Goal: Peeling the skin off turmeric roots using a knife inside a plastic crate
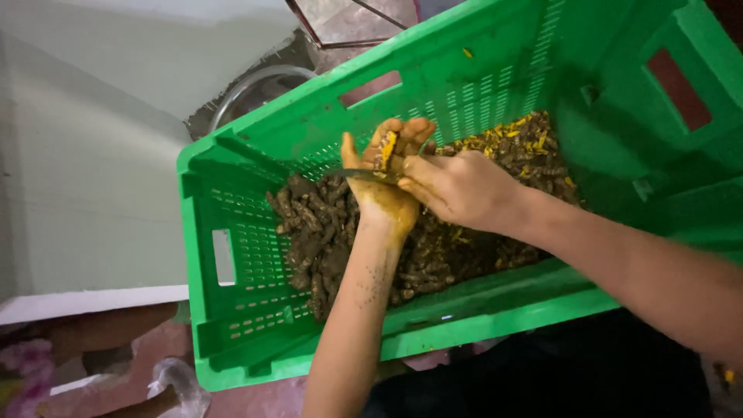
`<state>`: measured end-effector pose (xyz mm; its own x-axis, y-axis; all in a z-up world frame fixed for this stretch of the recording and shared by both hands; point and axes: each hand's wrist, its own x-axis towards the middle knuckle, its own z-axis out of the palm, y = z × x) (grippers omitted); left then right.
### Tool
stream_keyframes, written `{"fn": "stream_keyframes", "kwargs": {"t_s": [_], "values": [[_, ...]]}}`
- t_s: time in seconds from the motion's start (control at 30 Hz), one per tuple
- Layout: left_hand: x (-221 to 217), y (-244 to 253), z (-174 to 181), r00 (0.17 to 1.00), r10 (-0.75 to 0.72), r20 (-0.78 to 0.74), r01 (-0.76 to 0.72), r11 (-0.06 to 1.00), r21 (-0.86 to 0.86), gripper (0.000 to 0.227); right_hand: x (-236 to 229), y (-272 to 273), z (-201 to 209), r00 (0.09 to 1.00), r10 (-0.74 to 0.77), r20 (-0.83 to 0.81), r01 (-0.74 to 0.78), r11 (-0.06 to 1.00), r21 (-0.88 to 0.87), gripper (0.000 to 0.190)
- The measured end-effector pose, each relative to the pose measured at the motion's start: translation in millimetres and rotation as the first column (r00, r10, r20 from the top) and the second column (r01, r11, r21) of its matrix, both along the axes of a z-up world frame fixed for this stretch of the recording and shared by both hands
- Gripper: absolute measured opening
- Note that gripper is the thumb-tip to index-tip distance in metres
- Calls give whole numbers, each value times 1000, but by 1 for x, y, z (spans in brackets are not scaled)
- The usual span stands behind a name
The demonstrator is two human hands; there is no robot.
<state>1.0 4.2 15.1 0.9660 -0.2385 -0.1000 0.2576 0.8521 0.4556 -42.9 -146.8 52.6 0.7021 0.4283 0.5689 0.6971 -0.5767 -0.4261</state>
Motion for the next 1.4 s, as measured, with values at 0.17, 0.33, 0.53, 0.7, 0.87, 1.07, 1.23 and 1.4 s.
{"fn": "stream_keyframes", "kwargs": {"t_s": [0.17,0.33,0.53,0.7,0.87,1.07,1.23,1.4], "values": [[5,3,-18,994,95,-59,-93,995,39,66,-8,3,23,986,-101,132,121,980,-156,24],[1,-2,-12,994,99,-42,-94,991,91,63,-2,-1,12,958,-197,211,244,943,-226,28],[-7,-6,17,988,125,-85,-108,978,180,81,0,4,5,988,-97,121,113,986,-127,27],[4,-9,5,946,244,-213,-146,909,391,86,6,-4,5,875,-372,310,467,817,-338,29],[-19,-30,64,901,324,-290,-216,912,348,78,-10,2,34,980,-197,38,200,961,-189,33],[-13,-23,54,945,312,-100,-221,833,507,99,6,1,-2,971,-228,66,238,933,-270,31],[0,1,15,938,340,-63,-215,717,663,100,3,-9,14,960,-279,26,275,922,-274,29],[-24,-30,72,937,340,84,-295,636,713,105,4,-5,11,977,-159,-140,141,981,-131,32]]}}
